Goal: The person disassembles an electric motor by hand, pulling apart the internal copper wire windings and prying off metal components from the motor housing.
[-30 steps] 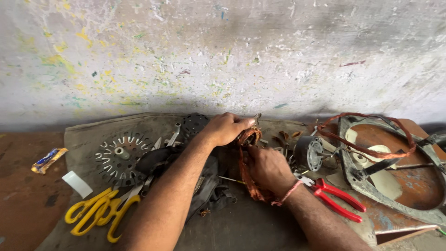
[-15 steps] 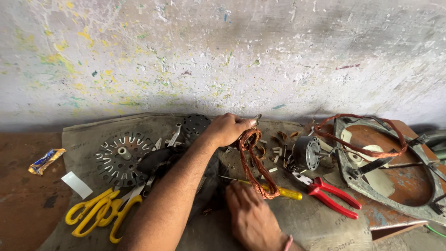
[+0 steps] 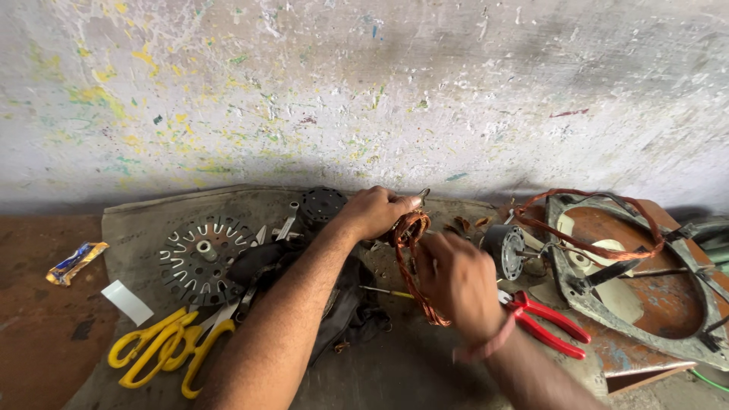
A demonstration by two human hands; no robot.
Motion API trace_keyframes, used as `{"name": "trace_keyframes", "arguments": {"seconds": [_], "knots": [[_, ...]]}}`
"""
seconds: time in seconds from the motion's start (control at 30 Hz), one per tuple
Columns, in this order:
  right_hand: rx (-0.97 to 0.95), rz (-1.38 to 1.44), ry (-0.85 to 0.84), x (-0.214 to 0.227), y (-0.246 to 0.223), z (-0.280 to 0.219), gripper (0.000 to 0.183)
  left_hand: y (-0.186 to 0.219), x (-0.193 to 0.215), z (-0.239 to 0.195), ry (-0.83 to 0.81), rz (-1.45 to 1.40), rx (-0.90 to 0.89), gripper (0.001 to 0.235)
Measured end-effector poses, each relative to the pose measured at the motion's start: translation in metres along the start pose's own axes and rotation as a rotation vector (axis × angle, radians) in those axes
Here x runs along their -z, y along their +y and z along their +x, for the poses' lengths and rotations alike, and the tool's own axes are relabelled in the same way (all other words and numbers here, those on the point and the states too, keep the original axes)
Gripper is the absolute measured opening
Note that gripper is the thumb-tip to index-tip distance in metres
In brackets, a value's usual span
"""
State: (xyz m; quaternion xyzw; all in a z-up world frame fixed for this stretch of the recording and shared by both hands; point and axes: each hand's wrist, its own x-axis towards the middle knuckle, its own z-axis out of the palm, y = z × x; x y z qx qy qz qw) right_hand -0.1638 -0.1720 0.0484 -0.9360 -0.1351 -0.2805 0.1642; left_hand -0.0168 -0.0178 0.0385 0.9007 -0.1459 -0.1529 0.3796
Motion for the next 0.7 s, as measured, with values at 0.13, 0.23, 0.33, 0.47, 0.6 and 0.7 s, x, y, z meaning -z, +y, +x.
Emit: {"name": "trace_keyframes", "arguments": {"seconds": [0.13, 0.23, 0.33, 0.47, 0.6, 0.7], "knots": [[0.029, 0.049, -0.061, -0.024, 0.038, 0.017, 0.012, -0.005, -0.005, 0.004, 0.096, -0.033, -0.063, 0.08], [-0.04, 0.244, 0.084, -0.023, 0.043, -0.017, 0.015, -0.009, -0.01, 0.008, 0.079, -0.078, -0.049, 0.079], [0.128, 0.434, 0.236, -0.01, 0.029, -0.071, 0.016, -0.01, -0.008, 0.01, 0.049, -0.109, -0.026, 0.076], [0.373, 0.488, -0.141, -0.024, -0.007, -0.114, 0.017, -0.009, -0.006, 0.009, 0.04, -0.129, -0.056, 0.071], [0.299, 0.017, -0.099, -0.038, -0.014, -0.097, 0.037, -0.011, -0.007, 0.008, 0.028, -0.155, -0.043, 0.07], [0.287, -0.191, -0.267, -0.034, -0.016, -0.075, 0.051, -0.01, -0.005, 0.009, 0.038, -0.138, -0.06, 0.068]]}}
